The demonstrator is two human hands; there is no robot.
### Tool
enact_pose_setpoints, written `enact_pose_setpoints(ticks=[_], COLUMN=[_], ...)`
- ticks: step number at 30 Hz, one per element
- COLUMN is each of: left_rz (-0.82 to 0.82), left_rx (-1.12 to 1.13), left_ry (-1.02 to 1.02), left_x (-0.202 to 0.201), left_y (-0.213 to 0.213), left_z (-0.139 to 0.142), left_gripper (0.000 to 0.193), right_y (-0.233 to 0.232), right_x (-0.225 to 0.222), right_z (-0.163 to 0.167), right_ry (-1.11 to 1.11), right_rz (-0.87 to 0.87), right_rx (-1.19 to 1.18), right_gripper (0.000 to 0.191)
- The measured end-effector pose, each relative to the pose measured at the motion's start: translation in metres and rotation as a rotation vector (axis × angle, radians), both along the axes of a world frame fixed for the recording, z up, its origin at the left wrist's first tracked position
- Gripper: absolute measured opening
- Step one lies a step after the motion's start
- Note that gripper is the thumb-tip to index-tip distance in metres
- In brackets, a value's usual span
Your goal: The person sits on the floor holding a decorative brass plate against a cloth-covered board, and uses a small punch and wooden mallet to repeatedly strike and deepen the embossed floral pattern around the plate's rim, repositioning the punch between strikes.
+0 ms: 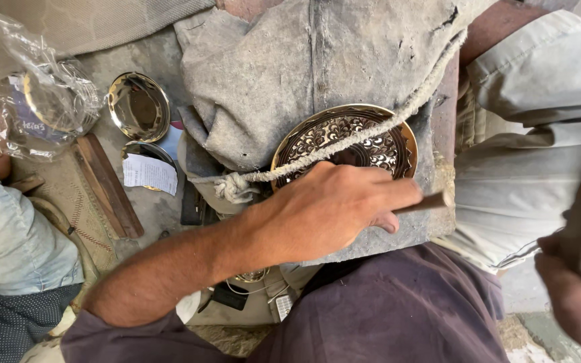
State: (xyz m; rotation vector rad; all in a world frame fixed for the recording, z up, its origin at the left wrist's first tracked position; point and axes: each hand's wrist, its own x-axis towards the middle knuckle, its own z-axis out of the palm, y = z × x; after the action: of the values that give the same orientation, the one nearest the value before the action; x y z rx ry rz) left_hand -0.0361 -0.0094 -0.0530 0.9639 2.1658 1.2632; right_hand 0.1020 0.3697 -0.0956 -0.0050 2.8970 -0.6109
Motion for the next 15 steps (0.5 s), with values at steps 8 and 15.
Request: enact_pose_setpoints(ticks=[8,15], left_rz=[-0.241,-0.291], left_rx=[0.052,0.060], left_ry=[0.061,0.075], left_x=[-0.016,-0.019], left_y=[0.003,0.006], left_z=[0.000,0.003], left_gripper=[0.035,0.020], right_y=[-0.054,-0.066], right_x=[0.048,0.060], right_z=[0.010,0.005], right_ry=[0.239,0.311], right_rz=[-0.145,-0.221], right_rx=[-0.159,-0.154], right_gripper=[0.021,0.022])
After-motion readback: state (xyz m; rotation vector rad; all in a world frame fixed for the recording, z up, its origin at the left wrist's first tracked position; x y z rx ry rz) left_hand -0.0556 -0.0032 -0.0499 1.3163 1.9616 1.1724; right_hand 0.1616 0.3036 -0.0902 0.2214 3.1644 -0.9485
